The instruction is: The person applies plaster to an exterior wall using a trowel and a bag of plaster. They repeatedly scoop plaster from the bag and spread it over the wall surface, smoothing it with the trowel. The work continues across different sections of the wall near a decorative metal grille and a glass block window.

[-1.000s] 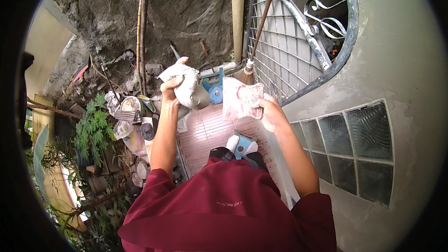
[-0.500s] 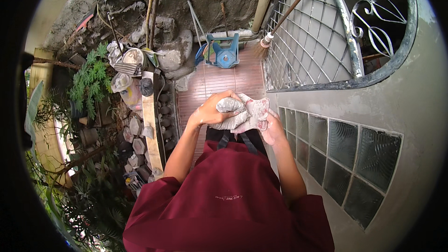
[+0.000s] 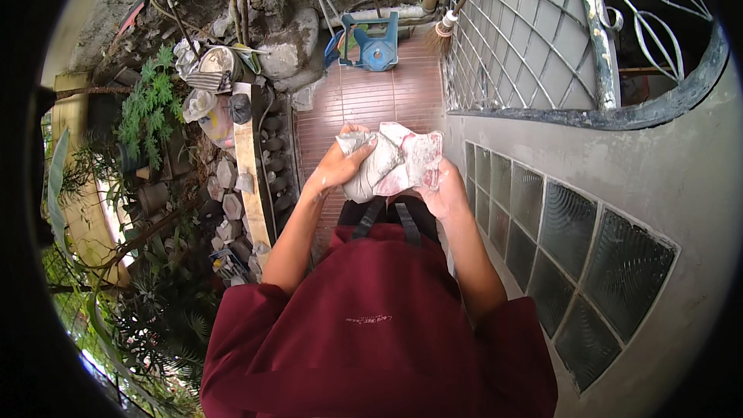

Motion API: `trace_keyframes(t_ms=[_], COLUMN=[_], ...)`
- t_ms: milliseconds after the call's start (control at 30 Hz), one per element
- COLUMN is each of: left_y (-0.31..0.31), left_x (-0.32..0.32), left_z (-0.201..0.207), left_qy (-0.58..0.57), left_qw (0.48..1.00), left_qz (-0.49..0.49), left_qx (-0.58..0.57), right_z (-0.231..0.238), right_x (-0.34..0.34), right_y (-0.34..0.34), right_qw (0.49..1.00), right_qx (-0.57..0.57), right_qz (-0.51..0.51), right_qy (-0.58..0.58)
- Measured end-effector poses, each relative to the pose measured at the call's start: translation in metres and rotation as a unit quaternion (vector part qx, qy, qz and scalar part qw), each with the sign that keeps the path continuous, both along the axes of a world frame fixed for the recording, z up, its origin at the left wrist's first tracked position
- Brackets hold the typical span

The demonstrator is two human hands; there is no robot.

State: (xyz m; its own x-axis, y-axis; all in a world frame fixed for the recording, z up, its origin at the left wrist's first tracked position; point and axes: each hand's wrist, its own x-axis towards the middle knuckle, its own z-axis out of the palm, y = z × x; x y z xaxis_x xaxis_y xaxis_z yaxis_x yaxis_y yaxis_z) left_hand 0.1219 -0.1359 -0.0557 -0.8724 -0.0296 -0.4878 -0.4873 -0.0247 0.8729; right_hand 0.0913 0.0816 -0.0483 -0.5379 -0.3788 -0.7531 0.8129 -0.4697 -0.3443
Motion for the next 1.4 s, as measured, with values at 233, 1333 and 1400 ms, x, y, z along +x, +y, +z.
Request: trace_keyframes(t_ms=[233,1333,1400], left_y=[0.012,0.006,0.005], left_x=[-0.024,-0.078,-0.084], left_z=[0.016,0.069,0.068], left_qy=[-0.117,0.010,0.020], left_qw=[0.980,0.929,0.934], left_qz=[-0.008,-0.204,-0.145], left_qx=[0.160,-0.308,-0.327], right_z=[-0.003,0.014,0.016], right_x=[-0.010,-0.036,-0.034], right_y=[0.003,0.025,0.028], right_qw=[0.998,0.968,0.976], right_qx=[-0.011,0.054,0.015], right_qz=[-0.053,-0.059,-0.100], right_qy=[-0.019,0.239,0.193])
